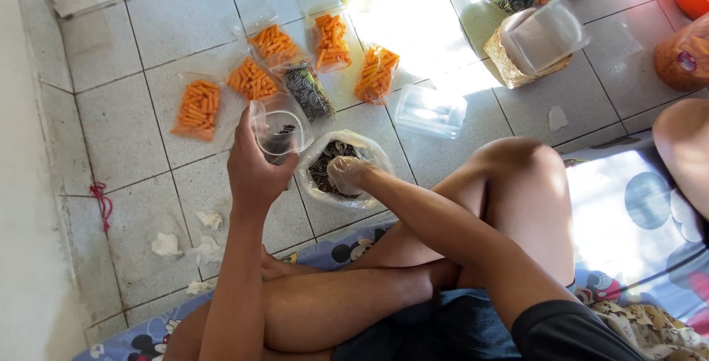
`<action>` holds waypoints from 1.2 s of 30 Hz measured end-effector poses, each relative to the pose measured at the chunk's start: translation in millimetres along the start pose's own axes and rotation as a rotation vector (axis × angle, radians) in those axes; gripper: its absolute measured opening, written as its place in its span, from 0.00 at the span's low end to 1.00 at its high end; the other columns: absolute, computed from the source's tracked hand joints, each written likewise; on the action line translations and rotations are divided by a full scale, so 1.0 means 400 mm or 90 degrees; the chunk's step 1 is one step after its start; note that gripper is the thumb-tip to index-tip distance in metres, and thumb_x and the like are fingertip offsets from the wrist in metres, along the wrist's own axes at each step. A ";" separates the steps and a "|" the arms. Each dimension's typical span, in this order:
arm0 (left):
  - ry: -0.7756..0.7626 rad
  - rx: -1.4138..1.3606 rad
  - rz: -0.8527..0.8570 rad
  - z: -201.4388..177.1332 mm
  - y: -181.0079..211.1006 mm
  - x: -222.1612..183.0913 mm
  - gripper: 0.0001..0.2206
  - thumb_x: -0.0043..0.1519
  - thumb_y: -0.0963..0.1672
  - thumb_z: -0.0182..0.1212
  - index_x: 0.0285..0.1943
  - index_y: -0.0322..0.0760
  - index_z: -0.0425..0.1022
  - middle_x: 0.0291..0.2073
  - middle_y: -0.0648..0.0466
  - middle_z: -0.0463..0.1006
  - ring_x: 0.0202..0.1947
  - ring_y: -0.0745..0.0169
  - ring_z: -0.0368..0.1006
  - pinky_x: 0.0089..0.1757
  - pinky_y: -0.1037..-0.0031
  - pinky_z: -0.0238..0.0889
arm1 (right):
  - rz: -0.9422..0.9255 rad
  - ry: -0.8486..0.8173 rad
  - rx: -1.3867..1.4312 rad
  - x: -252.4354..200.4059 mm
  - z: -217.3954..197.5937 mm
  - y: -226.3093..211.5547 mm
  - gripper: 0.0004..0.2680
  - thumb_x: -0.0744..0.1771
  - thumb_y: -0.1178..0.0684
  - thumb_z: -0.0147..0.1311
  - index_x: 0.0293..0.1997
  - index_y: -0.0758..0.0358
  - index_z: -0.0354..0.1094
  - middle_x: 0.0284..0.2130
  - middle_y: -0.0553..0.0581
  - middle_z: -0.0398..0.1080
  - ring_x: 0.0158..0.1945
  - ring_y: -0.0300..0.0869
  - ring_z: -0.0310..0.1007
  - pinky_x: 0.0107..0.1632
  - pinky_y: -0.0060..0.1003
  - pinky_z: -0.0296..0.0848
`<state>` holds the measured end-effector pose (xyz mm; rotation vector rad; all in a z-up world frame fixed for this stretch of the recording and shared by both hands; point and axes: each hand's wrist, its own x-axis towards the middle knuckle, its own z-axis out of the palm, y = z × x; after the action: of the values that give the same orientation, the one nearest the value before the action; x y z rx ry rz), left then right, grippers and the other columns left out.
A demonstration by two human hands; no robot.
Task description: Manually portioning and packing snacks into plastic bags using a small cup
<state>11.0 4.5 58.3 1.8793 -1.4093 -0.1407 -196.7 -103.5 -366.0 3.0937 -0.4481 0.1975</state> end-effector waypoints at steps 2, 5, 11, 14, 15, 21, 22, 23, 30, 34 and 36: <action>0.000 0.023 0.005 -0.003 -0.006 -0.011 0.40 0.50 0.47 0.70 0.74 0.30 0.58 0.51 0.41 0.76 0.49 0.38 0.78 0.47 0.49 0.73 | 0.184 -0.402 0.168 0.116 -0.320 -0.005 0.12 0.61 0.26 0.40 0.42 0.18 0.69 0.52 0.42 0.66 0.56 0.40 0.75 0.56 0.38 0.73; 0.001 0.051 0.006 0.006 -0.027 -0.019 0.42 0.51 0.48 0.72 0.75 0.34 0.57 0.51 0.43 0.77 0.49 0.37 0.78 0.46 0.49 0.73 | 0.089 -0.378 0.123 0.096 -0.243 0.032 0.18 0.64 0.30 0.42 0.57 0.36 0.64 0.59 0.54 0.62 0.62 0.46 0.71 0.62 0.47 0.70; -0.035 0.039 -0.011 -0.016 0.004 -0.029 0.42 0.51 0.48 0.72 0.76 0.39 0.55 0.49 0.41 0.76 0.50 0.32 0.76 0.45 0.45 0.72 | -0.186 -0.290 0.109 0.087 -0.297 0.117 0.11 0.66 0.48 0.46 0.50 0.47 0.74 0.49 0.59 0.70 0.59 0.66 0.56 0.55 0.57 0.71; -0.075 0.026 -0.019 -0.027 0.013 -0.030 0.42 0.53 0.48 0.71 0.77 0.41 0.54 0.51 0.45 0.76 0.52 0.37 0.76 0.47 0.48 0.73 | 0.019 -0.328 0.379 0.092 -0.528 0.106 0.08 0.66 0.50 0.56 0.46 0.50 0.77 0.41 0.56 0.73 0.44 0.52 0.65 0.46 0.46 0.70; -0.074 0.032 -0.026 -0.022 0.006 -0.032 0.42 0.53 0.48 0.71 0.77 0.41 0.54 0.51 0.45 0.76 0.52 0.37 0.76 0.47 0.48 0.73 | 0.012 -0.330 0.383 0.099 -0.610 0.090 0.08 0.66 0.50 0.56 0.46 0.50 0.77 0.41 0.56 0.73 0.44 0.52 0.65 0.46 0.46 0.70; -0.079 0.053 0.001 0.000 -0.035 -0.035 0.43 0.52 0.49 0.69 0.79 0.47 0.53 0.49 0.47 0.75 0.51 0.41 0.76 0.47 0.50 0.73 | 0.218 -0.353 0.650 0.151 -1.048 0.028 0.08 0.66 0.54 0.63 0.47 0.60 0.78 0.31 0.56 0.76 0.27 0.41 0.74 0.31 0.34 0.68; -0.095 0.046 0.017 0.001 -0.034 -0.036 0.42 0.54 0.49 0.68 0.79 0.45 0.51 0.49 0.46 0.75 0.50 0.40 0.77 0.48 0.52 0.72 | 0.288 -0.383 0.651 0.163 -1.122 0.014 0.11 0.67 0.54 0.62 0.53 0.61 0.75 0.38 0.60 0.75 0.37 0.46 0.76 0.40 0.38 0.70; -0.112 0.038 0.033 0.001 -0.034 -0.036 0.42 0.55 0.49 0.66 0.80 0.43 0.50 0.50 0.44 0.75 0.48 0.40 0.77 0.49 0.53 0.72 | 0.359 -0.413 0.648 0.177 -1.196 0.001 0.14 0.67 0.54 0.61 0.59 0.63 0.72 0.46 0.65 0.75 0.46 0.51 0.77 0.49 0.43 0.72; -0.180 0.037 0.071 0.037 -0.051 -0.006 0.46 0.53 0.48 0.66 0.82 0.43 0.45 0.56 0.43 0.74 0.51 0.39 0.78 0.52 0.54 0.71 | 0.440 -0.373 0.608 0.179 -1.327 0.031 0.15 0.68 0.53 0.59 0.62 0.59 0.70 0.46 0.67 0.75 0.47 0.54 0.78 0.49 0.47 0.73; -0.196 0.076 0.169 0.051 -0.057 -0.004 0.46 0.56 0.50 0.75 0.77 0.31 0.47 0.59 0.41 0.73 0.54 0.44 0.74 0.51 0.56 0.72 | 0.223 -0.056 0.698 0.162 -1.312 0.043 0.05 0.67 0.61 0.58 0.31 0.61 0.73 0.45 0.56 0.79 0.40 0.35 0.80 0.45 0.26 0.80; -0.187 0.090 0.187 0.064 -0.057 -0.006 0.47 0.56 0.51 0.76 0.77 0.31 0.46 0.55 0.42 0.74 0.51 0.44 0.76 0.50 0.57 0.71 | 0.411 -0.085 0.592 0.183 -1.343 0.006 0.07 0.65 0.59 0.64 0.46 0.57 0.78 0.43 0.52 0.80 0.45 0.33 0.77 0.52 0.26 0.76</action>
<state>14.9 -4.2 25.2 1.7913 -1.9242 -0.1823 -194.0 -111.9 176.1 3.6600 -1.8205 0.2531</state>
